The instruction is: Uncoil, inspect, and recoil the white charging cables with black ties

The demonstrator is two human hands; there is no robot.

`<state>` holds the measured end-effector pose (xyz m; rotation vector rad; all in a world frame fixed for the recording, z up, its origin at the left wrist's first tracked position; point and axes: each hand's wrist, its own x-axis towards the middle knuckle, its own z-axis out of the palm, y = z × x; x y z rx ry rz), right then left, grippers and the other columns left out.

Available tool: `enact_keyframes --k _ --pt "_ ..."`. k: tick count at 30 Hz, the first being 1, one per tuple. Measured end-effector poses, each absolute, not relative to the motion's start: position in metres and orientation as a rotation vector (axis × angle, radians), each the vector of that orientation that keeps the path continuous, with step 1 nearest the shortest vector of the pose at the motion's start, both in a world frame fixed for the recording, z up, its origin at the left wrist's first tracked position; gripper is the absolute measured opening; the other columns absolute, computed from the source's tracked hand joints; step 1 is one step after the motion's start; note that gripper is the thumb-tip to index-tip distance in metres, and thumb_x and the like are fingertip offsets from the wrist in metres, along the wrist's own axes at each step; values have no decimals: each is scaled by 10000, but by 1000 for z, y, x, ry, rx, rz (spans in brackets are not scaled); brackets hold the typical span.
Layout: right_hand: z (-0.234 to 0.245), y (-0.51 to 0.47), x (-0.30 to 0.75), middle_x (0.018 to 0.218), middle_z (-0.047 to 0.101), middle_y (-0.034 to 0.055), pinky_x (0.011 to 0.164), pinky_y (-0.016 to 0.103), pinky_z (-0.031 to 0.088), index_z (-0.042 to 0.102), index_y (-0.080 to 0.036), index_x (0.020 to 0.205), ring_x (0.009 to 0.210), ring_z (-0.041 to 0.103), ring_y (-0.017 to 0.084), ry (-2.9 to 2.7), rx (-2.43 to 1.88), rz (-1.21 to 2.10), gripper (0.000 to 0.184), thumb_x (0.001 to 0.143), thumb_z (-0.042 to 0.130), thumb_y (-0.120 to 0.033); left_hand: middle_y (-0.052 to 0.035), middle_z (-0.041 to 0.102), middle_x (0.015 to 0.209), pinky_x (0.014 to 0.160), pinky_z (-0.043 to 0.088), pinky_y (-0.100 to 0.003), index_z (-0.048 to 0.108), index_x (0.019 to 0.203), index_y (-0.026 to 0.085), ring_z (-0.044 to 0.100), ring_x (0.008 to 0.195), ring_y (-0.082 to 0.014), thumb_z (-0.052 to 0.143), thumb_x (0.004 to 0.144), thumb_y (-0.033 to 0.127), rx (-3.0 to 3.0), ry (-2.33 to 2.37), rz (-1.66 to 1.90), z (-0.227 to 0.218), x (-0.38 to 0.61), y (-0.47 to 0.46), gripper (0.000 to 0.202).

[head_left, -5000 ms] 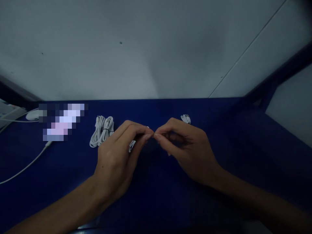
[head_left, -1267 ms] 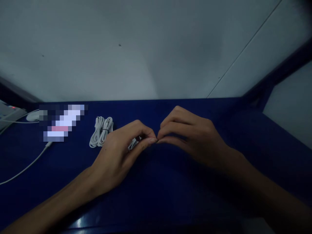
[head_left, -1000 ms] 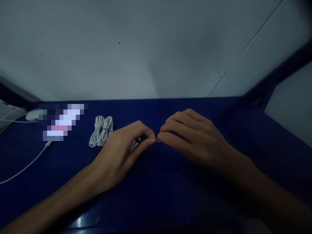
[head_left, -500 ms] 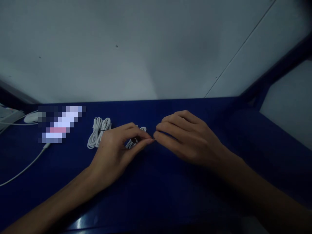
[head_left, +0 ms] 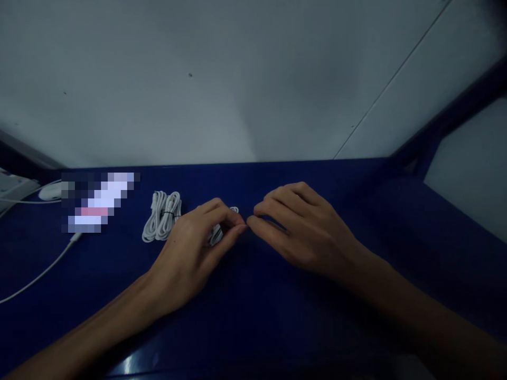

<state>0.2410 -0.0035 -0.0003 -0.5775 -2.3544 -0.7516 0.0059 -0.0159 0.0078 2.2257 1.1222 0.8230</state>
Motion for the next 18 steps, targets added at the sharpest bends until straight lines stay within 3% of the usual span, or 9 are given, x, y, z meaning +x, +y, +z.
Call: enact_keyframes --k 8,14,18 --pt "-4 -11 234 891 790 38 788 412 534 782 -218 957 881 677 230 -2219 -616 -758 271 1039 618 -17 -20 746 938 730 502 -353 780 1013 246 665 852 -207 691 1075 349 1986 1165 992 8 7 -16 150" --pt "-7 -11 226 839 776 34 719 388 518 774 -208 918 828 681 218 -2115 -667 -744 225 1009 685 -22 -22 708 807 629 471 -322 811 949 231 603 705 -182 740 1032 387 1699 1120 1011 12 10 -17 190" --pt "-10 -8 221 769 751 38 654 355 499 757 -153 892 738 661 191 -2023 -654 -768 158 953 762 -8 -2 680 742 681 475 -283 821 936 216 600 716 -157 752 1025 398 1469 1097 916 16 12 -15 214"
